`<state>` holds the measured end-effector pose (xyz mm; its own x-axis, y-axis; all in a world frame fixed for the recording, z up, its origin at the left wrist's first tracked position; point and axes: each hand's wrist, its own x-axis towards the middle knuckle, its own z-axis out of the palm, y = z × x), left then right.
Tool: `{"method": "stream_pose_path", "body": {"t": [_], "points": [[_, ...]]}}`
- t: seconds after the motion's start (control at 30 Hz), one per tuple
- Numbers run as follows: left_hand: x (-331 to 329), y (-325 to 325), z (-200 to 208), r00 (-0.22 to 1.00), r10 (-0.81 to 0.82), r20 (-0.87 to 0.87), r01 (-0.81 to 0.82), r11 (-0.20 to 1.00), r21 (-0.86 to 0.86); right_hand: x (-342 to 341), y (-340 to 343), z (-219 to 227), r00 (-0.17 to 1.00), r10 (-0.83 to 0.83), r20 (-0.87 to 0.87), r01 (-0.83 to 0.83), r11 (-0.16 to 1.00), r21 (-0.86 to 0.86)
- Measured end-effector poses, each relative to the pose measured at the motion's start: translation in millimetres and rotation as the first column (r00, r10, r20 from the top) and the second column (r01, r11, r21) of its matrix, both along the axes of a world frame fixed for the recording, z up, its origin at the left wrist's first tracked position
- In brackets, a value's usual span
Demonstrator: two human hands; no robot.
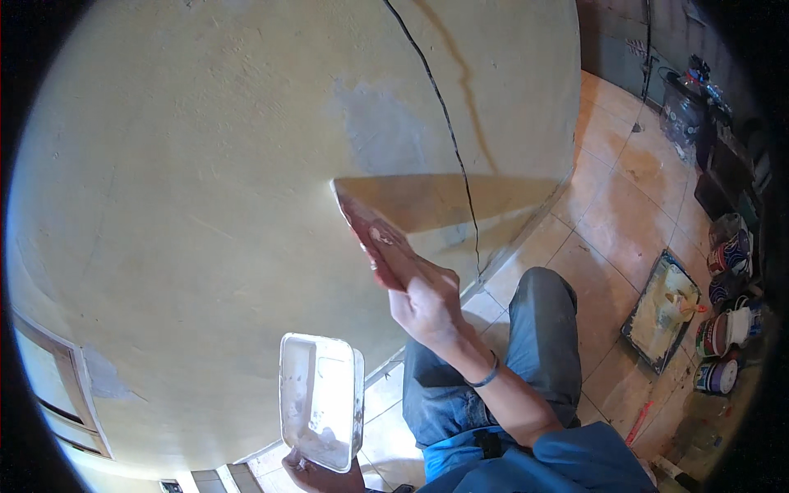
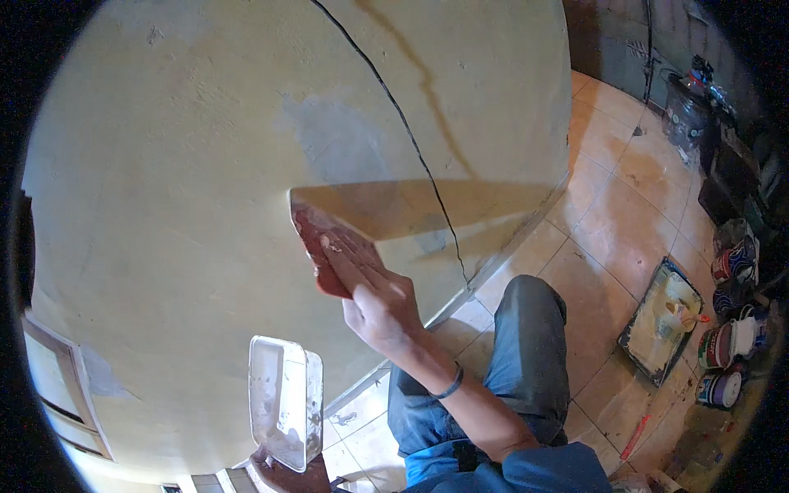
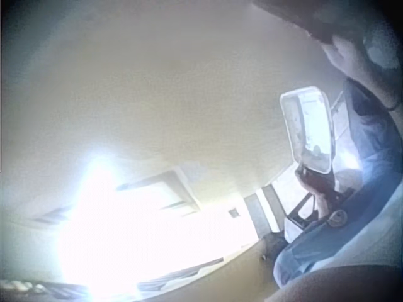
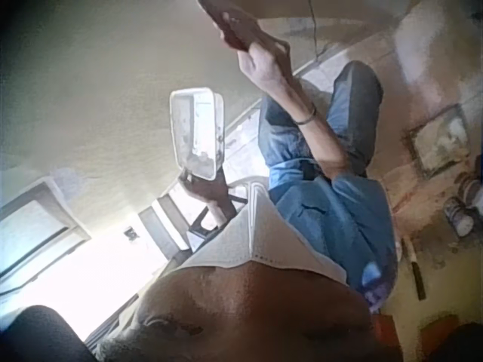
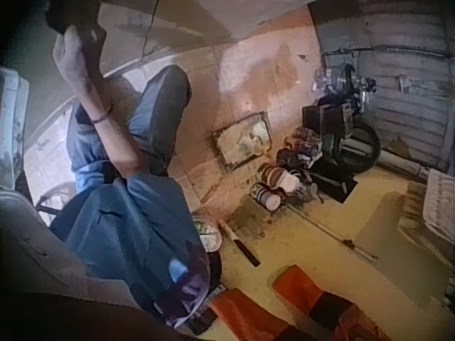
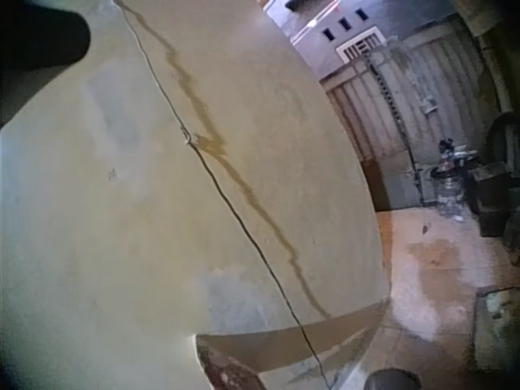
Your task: The person applies a white substance to cracks and holes in a yellow wall using a red scraper, reloading the scraper from a white container.
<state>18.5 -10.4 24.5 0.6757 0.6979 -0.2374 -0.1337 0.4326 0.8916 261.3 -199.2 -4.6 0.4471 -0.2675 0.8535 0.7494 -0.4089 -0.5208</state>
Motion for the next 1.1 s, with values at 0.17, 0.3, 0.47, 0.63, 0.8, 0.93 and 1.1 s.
{"method": "stream_pose_path", "body": {"t": [0.17,0.3,0.47,0.63,0.8,0.93,1.1], "points": [[-3.9,12.6,-15.0,0.999,-0.002,0.035,0.001,0.999,0.035,10.0,-25.2,20.4,0.986,-0.031,-0.163,0.074,0.961,0.265],[1.6,5.5,-7.0,0.993,0.107,-0.051,-0.109,0.993,-0.05,24.4,-19.2,19.0,0.982,-0.159,-0.107,0.175,0.971,0.161],[8.7,-1.3,3.8,0.984,0.165,-0.074,-0.169,0.984,-0.062,8.9,0.0,18.7,0.996,-0.09,-0.009,0.091,0.996,0.027],[3.5,4.6,-9.1,0.99,0.135,-0.026,-0.136,0.991,-0.011,6.0,-24.3,35.9,0.992,-0.036,-0.124,0.063,0.972,0.226],[6.7,-2.5,-0.7,0.997,0.08,-0.019,-0.081,0.996,-0.048,21.5,-16.0,24.9,0.987,-0.126,-0.095,0.132,0.989,0.062],[-4.2,23.2,-24.1,0.997,0.081,0.004,-0.081,0.996,-0.021,13.4,1.2,21.8,0.993,-0.122,-0.004,0.122,0.993,-0.003],[-1.7,18.9,-17.9,0.981,0.19,-0.034,-0.193,0.976,-0.099,13.2,-28.9,29.3,0.99,-0.065,-0.125,0.091,0.971,0.223]]}}
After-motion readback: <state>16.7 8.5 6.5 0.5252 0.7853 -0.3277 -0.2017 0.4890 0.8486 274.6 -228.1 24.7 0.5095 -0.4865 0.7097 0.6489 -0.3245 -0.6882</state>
